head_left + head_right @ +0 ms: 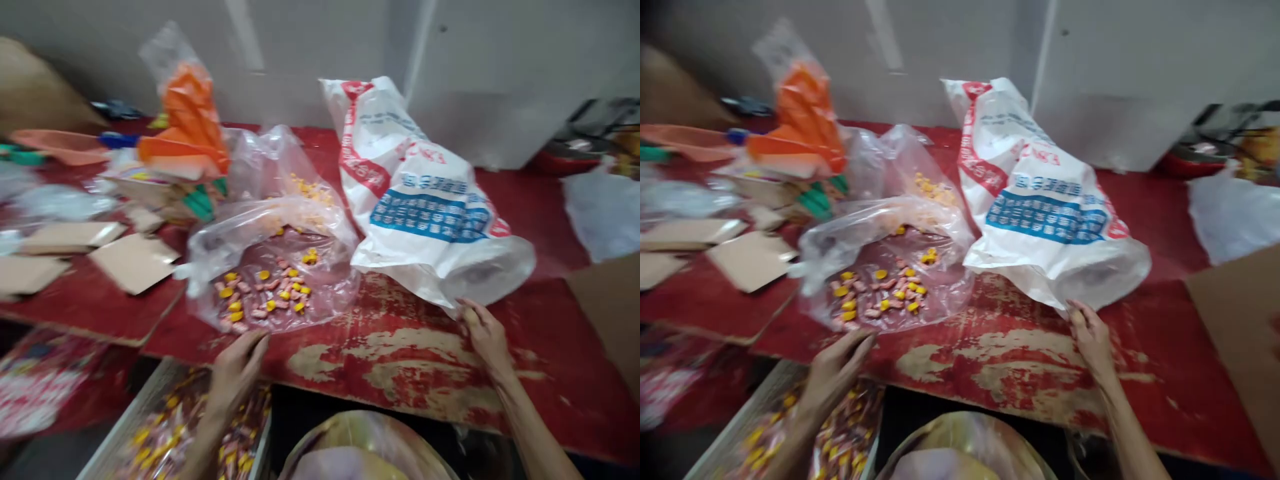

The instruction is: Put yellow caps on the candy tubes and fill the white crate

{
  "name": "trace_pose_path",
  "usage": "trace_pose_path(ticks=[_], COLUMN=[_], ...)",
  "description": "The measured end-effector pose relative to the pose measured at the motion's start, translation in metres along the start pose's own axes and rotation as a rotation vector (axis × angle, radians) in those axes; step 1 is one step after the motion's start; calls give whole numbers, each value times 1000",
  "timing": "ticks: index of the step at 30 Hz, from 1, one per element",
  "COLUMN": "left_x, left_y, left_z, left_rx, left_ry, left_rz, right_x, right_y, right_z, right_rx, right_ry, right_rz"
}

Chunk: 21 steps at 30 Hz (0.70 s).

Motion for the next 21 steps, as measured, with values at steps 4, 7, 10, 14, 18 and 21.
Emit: trace_pose_path(ticks=[4, 7, 10, 14, 18, 21], left_x=[-49, -50, -47, -42, -34, -31], left_y=[31, 46, 62, 79, 88, 87], left_z=[-91, -158, -209, -253, -274, -273], left_rx=[-83, -135, -184, -264, -358, -385], left_ry=[218, 153, 94, -42, -198, -214], left_rz=[-51, -142, -150, -125, -47, 37], right_x=[4, 4, 10, 23, 30, 27], right_y=[39, 58, 65, 66, 66, 66], right_z=[30, 44, 51, 52, 49, 48], right_rx=[-28, -147, -208, -245, -297, -275], right_ry=[-257, -459, -617, -776, -815, -813], right_rz=[126, 249, 373, 495, 565, 556])
Point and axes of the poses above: each hand's wrist, its own z-axis away from the middle knuckle, its own y-axis out of the palm, x = y × z, the point moved 5 cm from there along -z, towards the middle knuckle, and after that the axes turned 13 degrees about z, right-handed, at the moved point
